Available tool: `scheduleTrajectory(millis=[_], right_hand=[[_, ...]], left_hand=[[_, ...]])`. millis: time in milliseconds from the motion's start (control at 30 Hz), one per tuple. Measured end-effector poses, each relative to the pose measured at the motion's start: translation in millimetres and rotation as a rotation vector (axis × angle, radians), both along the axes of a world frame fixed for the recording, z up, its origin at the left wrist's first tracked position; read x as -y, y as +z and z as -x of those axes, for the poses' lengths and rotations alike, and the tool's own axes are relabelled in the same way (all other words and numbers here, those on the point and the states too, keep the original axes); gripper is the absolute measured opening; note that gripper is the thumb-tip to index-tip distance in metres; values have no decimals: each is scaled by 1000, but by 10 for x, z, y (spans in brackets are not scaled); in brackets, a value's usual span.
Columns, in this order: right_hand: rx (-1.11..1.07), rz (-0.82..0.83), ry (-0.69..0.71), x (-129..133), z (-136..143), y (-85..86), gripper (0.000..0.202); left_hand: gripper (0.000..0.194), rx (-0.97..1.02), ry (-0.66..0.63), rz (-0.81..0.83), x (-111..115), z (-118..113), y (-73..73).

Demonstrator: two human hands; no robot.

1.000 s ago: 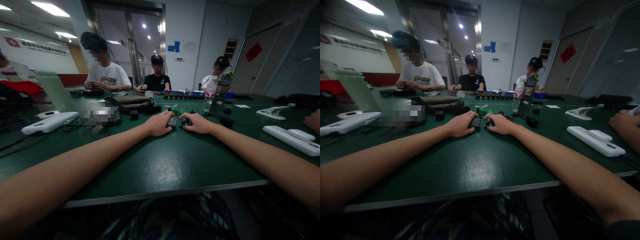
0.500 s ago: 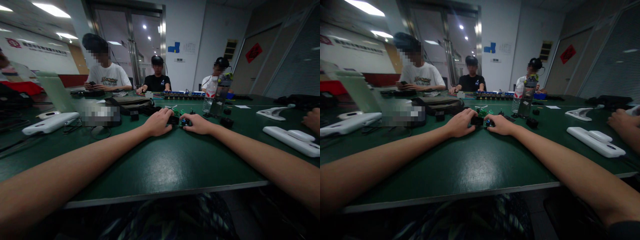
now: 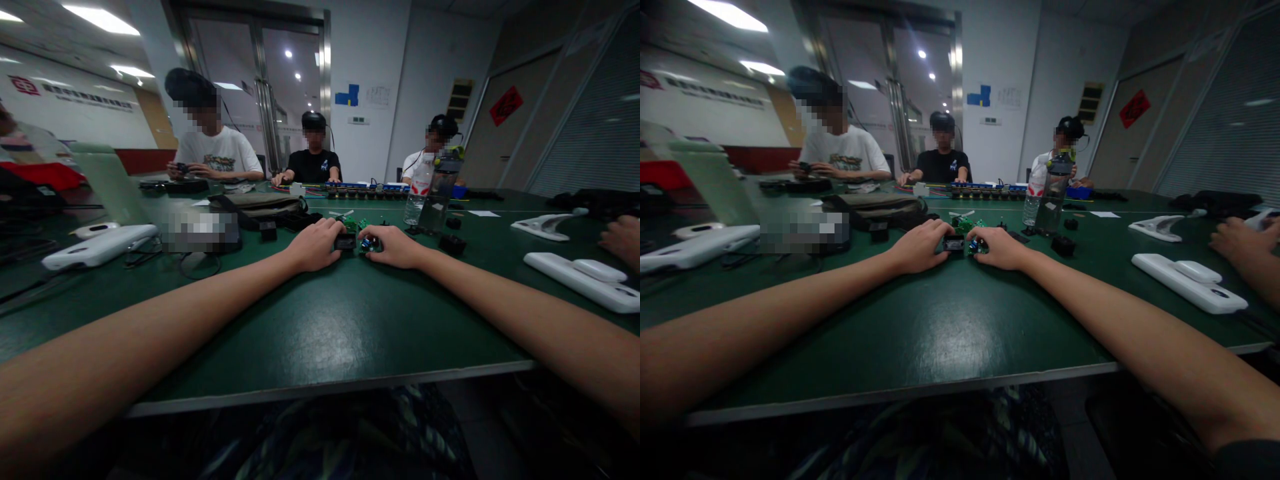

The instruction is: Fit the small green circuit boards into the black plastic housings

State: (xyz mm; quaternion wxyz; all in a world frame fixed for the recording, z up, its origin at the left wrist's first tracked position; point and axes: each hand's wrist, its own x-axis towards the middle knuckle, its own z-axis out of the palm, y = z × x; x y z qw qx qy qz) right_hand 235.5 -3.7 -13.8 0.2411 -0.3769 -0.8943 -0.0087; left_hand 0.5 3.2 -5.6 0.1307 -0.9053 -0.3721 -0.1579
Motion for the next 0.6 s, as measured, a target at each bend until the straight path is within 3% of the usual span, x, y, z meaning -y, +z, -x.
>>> scheduleTrajectory(millis=[600], right_hand=[[-42,-47,30,-10,4,-10,26]], left_hand=[[40,-15,29,58,26,-3,8]])
